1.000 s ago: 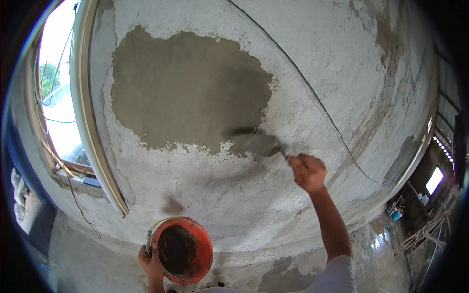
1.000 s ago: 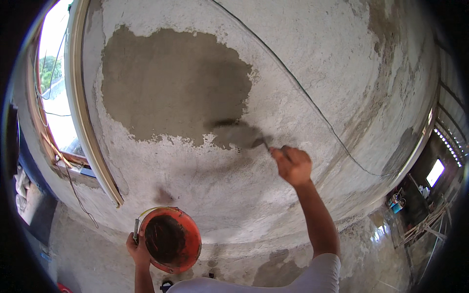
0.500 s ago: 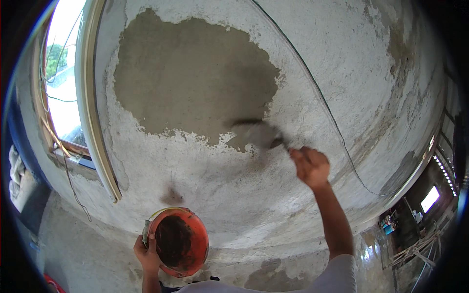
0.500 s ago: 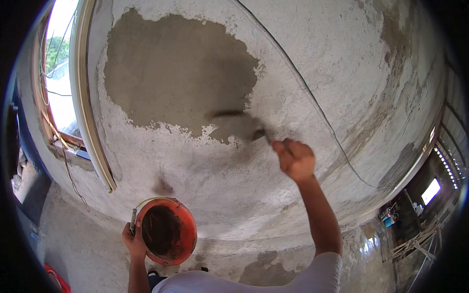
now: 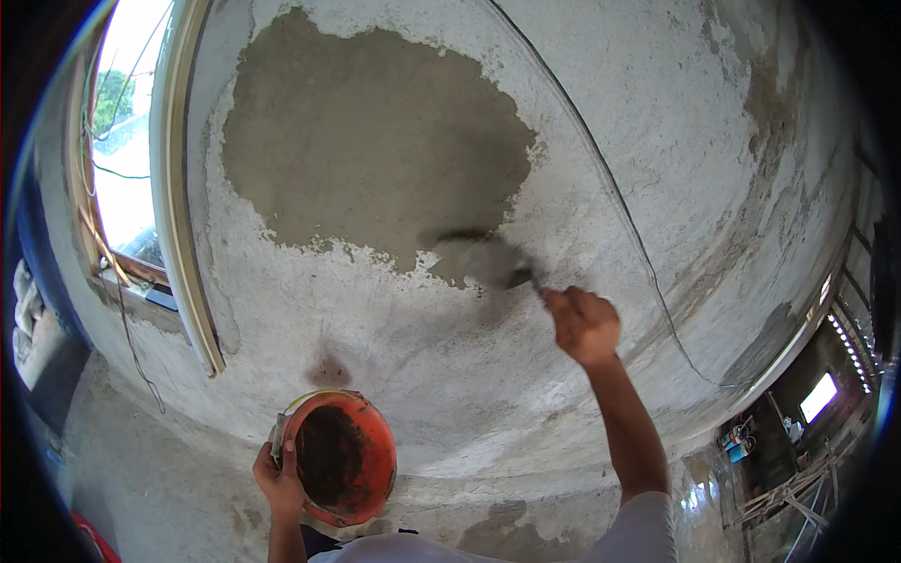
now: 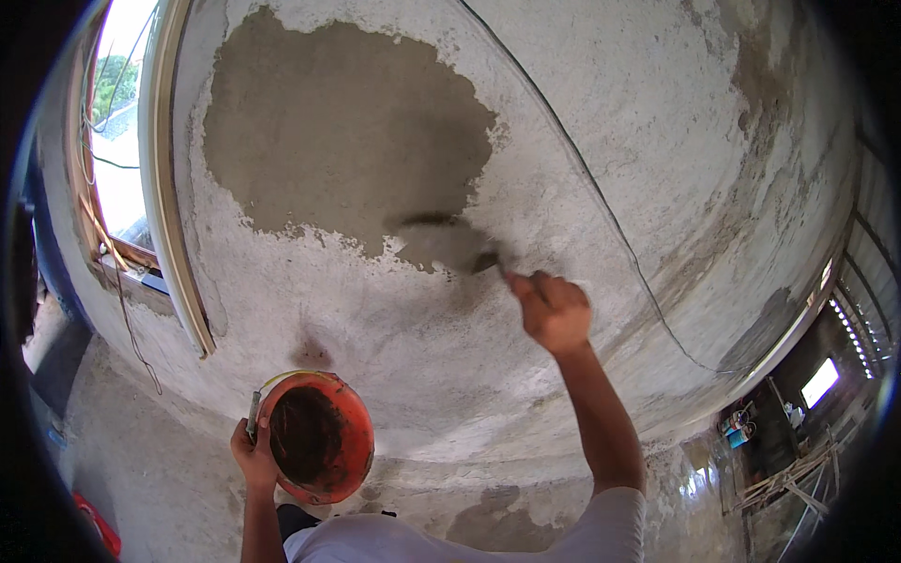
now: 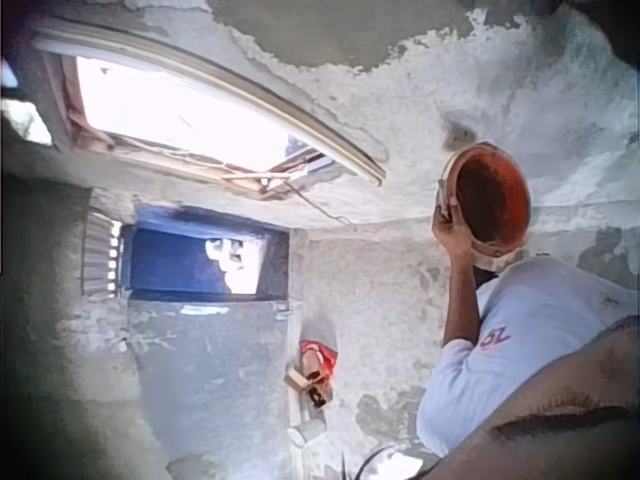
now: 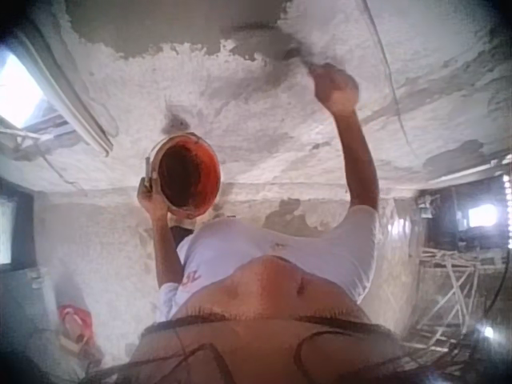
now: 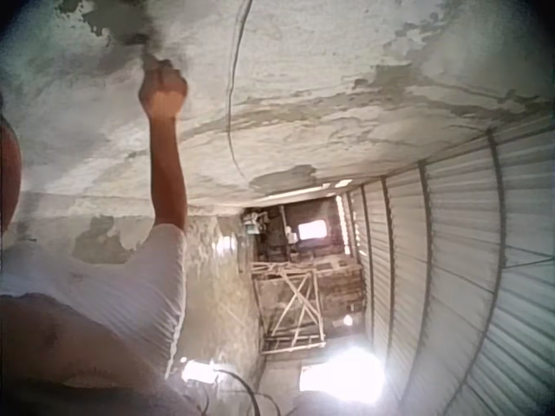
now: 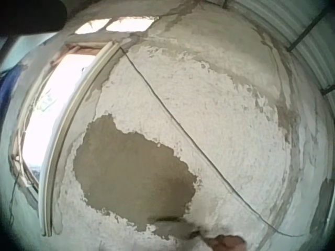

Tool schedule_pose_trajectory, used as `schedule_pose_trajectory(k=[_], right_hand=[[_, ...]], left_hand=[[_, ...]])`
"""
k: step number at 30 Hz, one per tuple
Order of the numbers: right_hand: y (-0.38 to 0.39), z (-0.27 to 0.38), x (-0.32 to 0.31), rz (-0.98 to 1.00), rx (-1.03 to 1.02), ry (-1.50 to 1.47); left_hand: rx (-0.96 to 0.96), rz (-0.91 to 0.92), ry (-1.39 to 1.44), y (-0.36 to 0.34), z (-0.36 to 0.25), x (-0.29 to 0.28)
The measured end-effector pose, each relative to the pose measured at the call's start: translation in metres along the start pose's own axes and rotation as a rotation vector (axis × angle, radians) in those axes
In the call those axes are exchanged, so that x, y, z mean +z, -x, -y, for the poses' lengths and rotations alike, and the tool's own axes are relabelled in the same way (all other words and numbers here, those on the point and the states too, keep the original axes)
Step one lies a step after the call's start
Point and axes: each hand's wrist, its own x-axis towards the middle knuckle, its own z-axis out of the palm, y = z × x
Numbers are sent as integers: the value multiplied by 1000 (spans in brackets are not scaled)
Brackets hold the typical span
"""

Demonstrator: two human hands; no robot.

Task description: The person scoops mortar from a bucket with a trowel and applies and smooths it onto a wall.

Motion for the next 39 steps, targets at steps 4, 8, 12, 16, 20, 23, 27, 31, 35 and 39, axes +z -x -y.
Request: schedule_pose_trajectory(k=[4, 8, 12, 16, 20, 23, 27, 31, 35, 39], right_hand=[[7, -1, 21, -21, -69, 36], [-21, -23, 3, -107, 73, 163], [-30, -6, -5, -142, 54, 92], [-1, 8, 17, 28, -71, 58], [-8, -18, 8, -57, 142, 159], [-10, -19, -8, -154, 274, 140], [18, 55, -27, -39, 465, -160], [76, 175, -46, 288, 990, -862], [113, 288, -58, 651, 1435, -1440], [131, 359, -78, 928, 1310, -1481]], left_hand=[[127, -35, 37, -2, 8, 8], [95, 12, -5, 1, 0, 3], [139, -21, 28, -2, 4, 4], [77, 2, 54, -5, -10, 2], [16, 27, 8, -11, -20, -4], [38, -8, -66, -18, -26, -2], [92, 13, -76, -36, -2, -18], [98, 34, -50, -49, -4, -28], [-16, 66, -11, -77, 4, -48], [30, 116, 18, -102, -12, -60]])
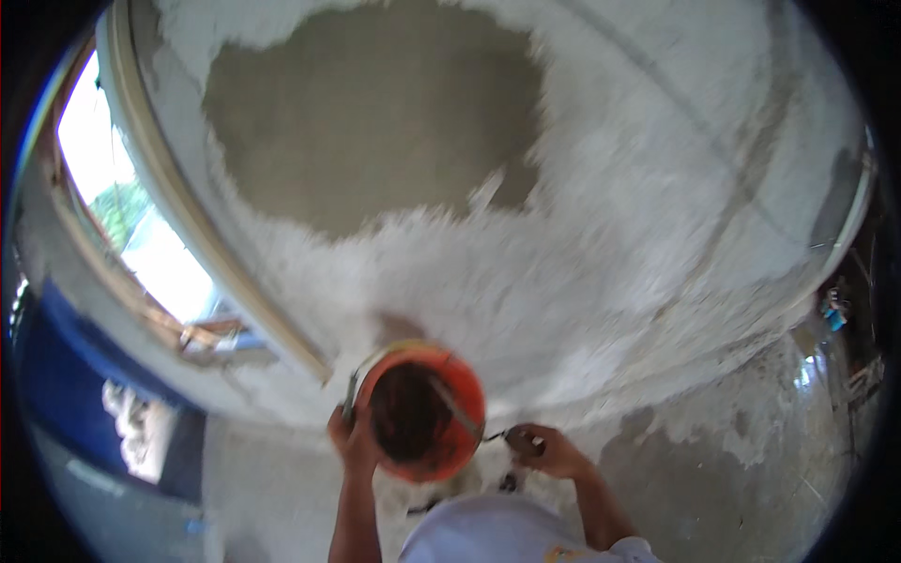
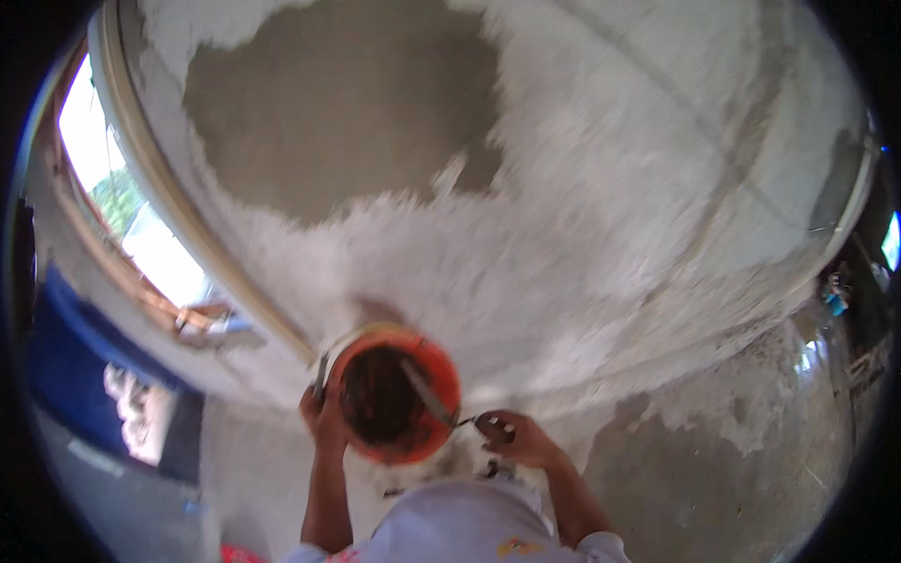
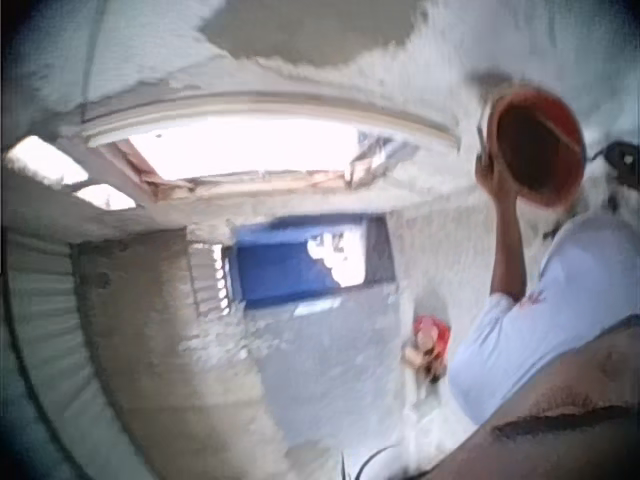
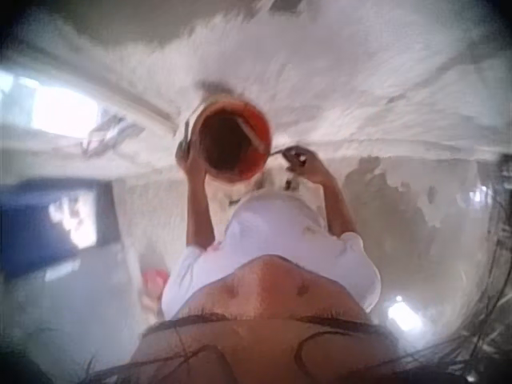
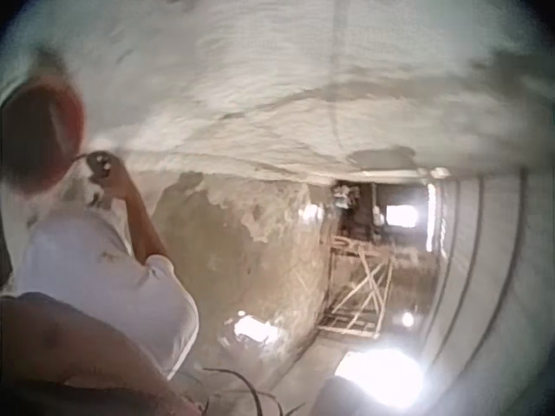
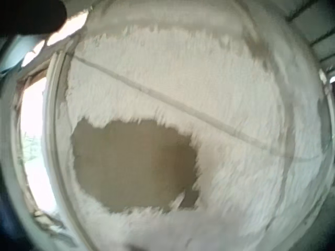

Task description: The person scoops mortar from a bucket with a trowel and applies and smooths it onto a wall.

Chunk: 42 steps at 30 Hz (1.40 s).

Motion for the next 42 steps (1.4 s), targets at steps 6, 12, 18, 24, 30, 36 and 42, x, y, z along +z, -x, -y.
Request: schedule_pose_trajectory(k=[6, 12, 18, 24, 30, 36, 42], right_hand=[[10, 27, 41, -170, -154, 308], [-24, 58, 80, -183, -172, 598], [-40, 59, 123, -309, -169, 606], [-27, 73, 115, -116, -265, 726], [-57, 100, 105, -351, -599, 1109], [-65, 110, 136, -166, -448, 1273], [-64, 112, 138, -21, -411, 1288]], left_hand=[[133, 143, -125, 0, -28, -2], [148, 172, -194, -3, -33, -20], [148, 300, -142, -2, -40, -21], [134, 263, -251, -15, -50, -38], [219, 314, -361, -10, -63, -15], [314, 340, -631, 4, -88, 6], [361, 305, -596, -2, -75, 1]])
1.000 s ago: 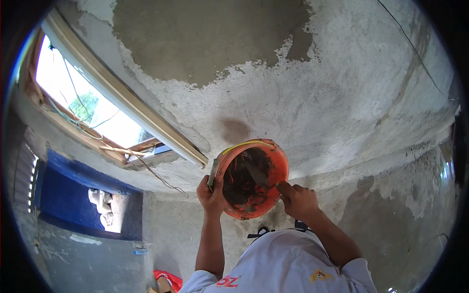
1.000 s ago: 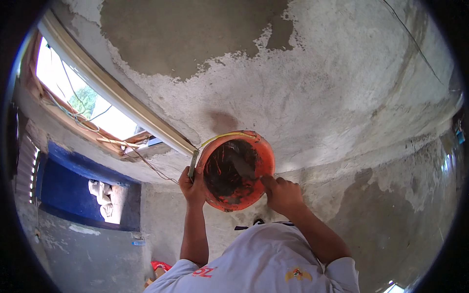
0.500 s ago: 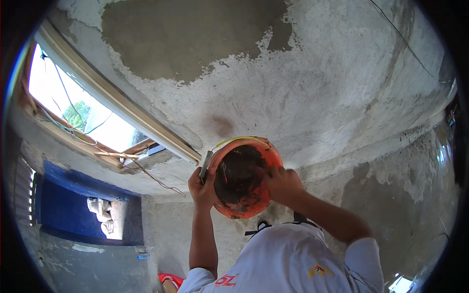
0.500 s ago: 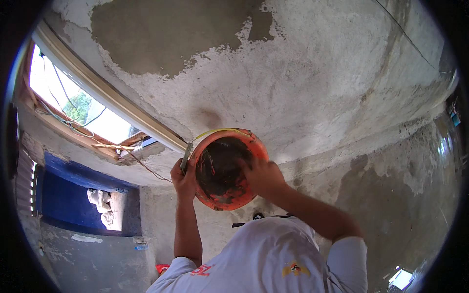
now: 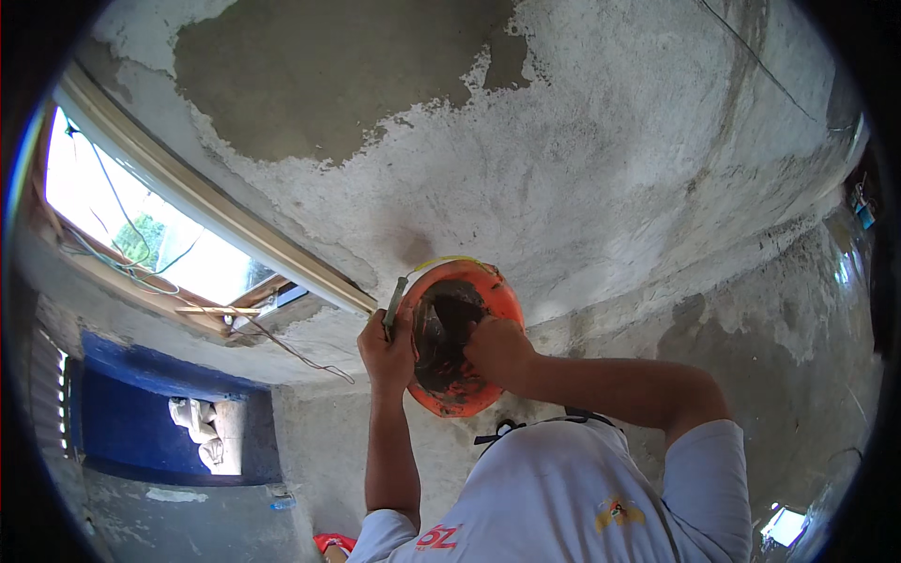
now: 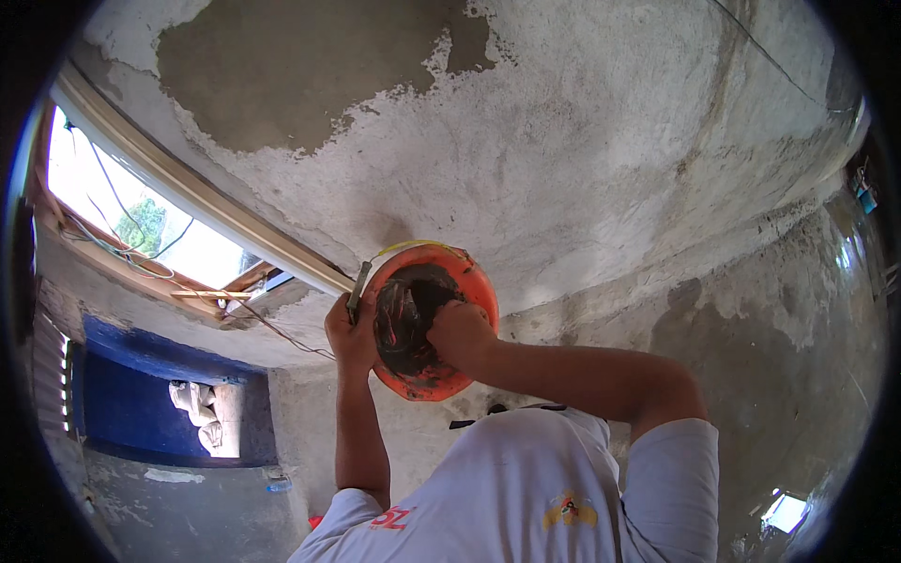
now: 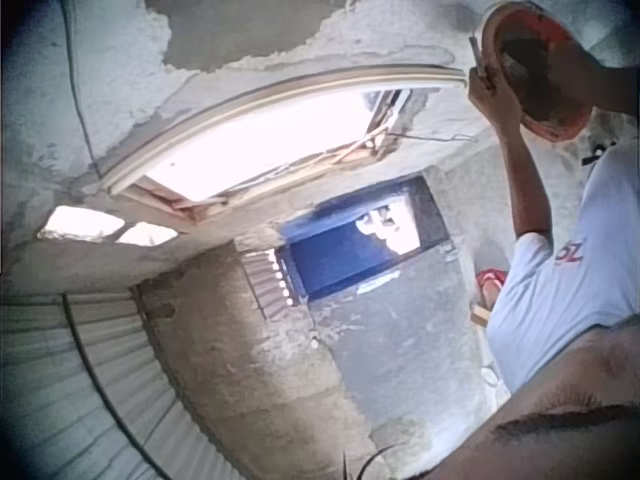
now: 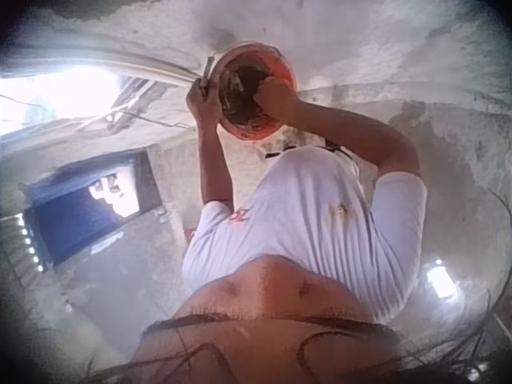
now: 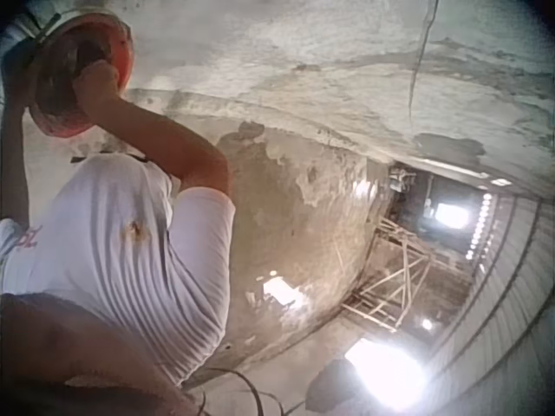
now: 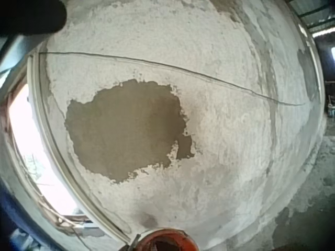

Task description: The person scoops mortar from a bucket with a trowel and applies and smooths it onto a wall.

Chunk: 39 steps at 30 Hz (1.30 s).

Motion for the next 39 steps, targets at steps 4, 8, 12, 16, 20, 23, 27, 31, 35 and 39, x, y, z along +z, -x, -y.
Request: schedule_pose_trajectory(k=[4, 8, 12, 16, 20, 23, 27, 31, 35, 39], right_hand=[[-10, -17, -3, 150, -84, -174], [-25, -41, -2, 279, -93, -312], [-31, -66, 45, 424, -81, -540], [3, -94, 35, 698, 138, -1400], [49, -133, 35, 610, 312, -1902], [76, -150, 32, 546, 316, -2106], [108, -173, 63, 449, 214, -2377], [110, -171, 59, 275, 145, -2483], [99, -195, 28, 22, -67, -2433], [77, -227, -21, -473, 37, -1971]], left_hand=[[-9, 25, -80, -2, 6, 7], [45, 58, -78, -4, 4, 20], [103, 136, -28, -8, 10, 40], [-48, 156, -18, -5, 34, 31], [-265, -33, 402, -9, 65, 20], [-375, -170, 756, -7, 71, 12], [-406, -329, 967, -8, 50, 24], [-392, -348, 1003, -7, 46, 40], [-377, -429, 1001, -1, 51, 64], [-356, -416, 927, -1, 35, 80]])
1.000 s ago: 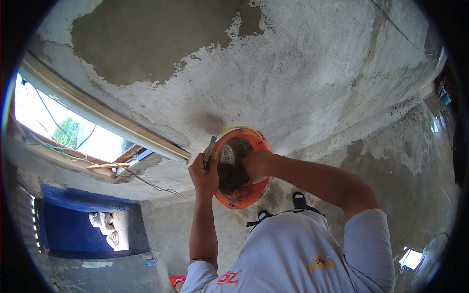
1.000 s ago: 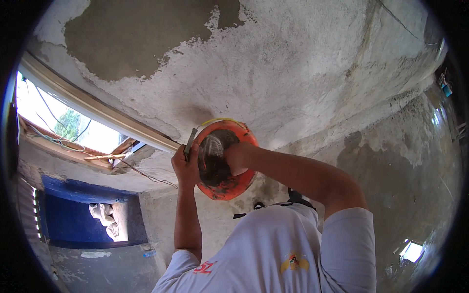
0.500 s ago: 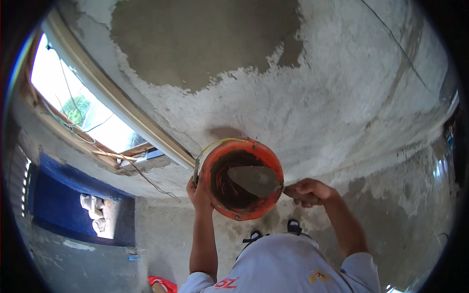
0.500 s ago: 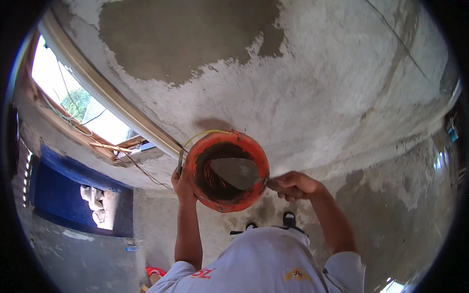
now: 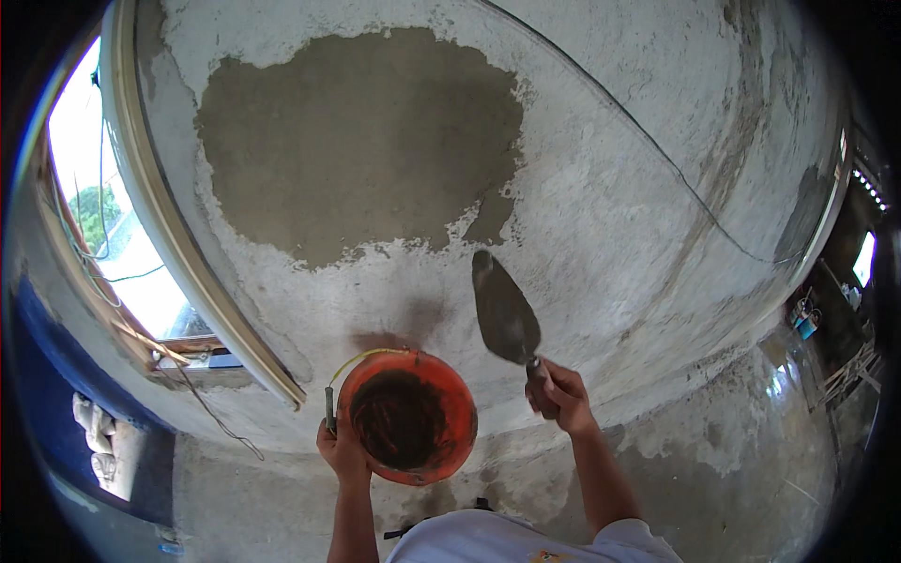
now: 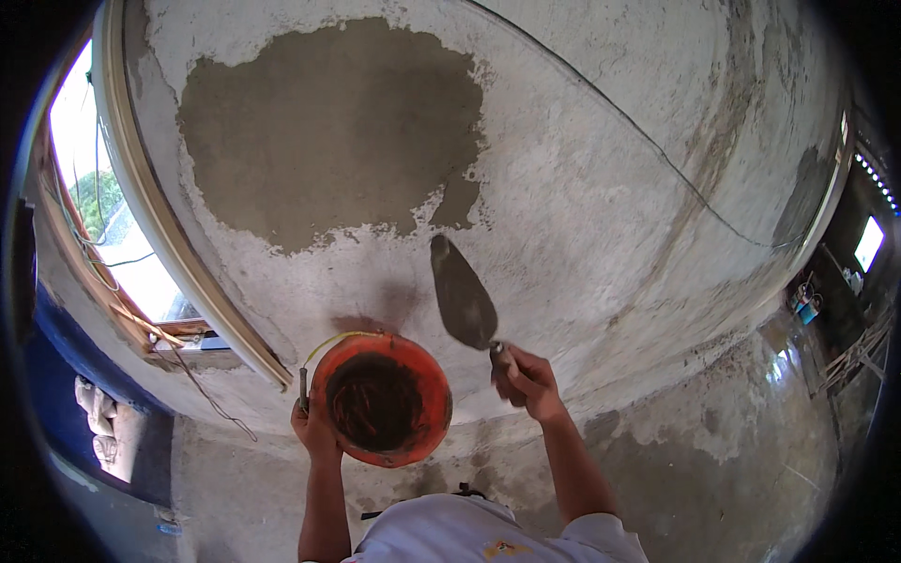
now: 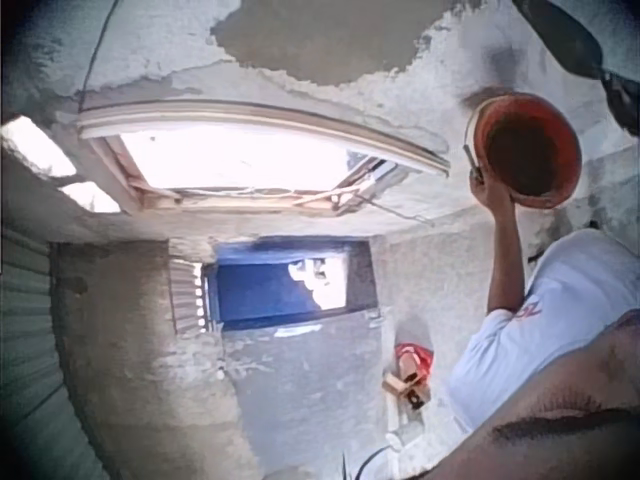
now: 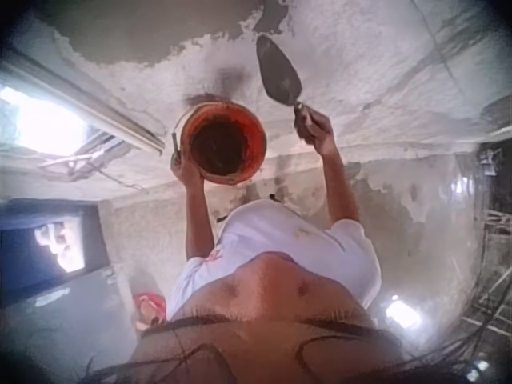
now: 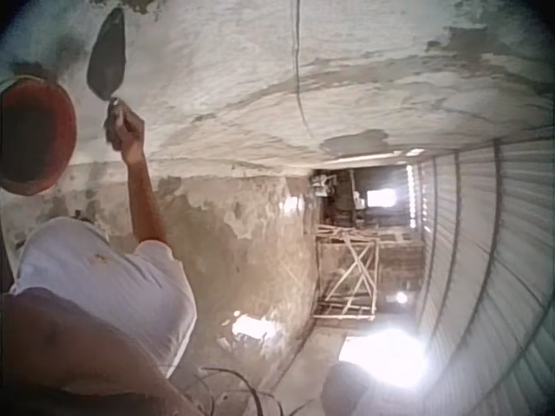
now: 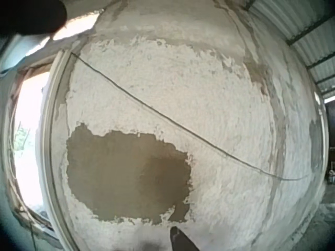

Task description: The person scoops mortar from a bucket with a trowel and applies and smooths it onto a wall.

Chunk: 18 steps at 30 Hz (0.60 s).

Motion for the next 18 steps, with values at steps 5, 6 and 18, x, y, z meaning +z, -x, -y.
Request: schedule_pose_trajectory(k=[5, 6, 18], right_hand=[[-60, 3, -27, -239, -641, 877], [-67, 8, -21, -322, -731, 1067], [-111, -28, -45, -588, -799, 1511]], left_hand=[[-23, -21, -213, 3, 32, -21], [0, -13, -293, 3, 34, -21], [-33, -74, -250, 14, 31, -19]])
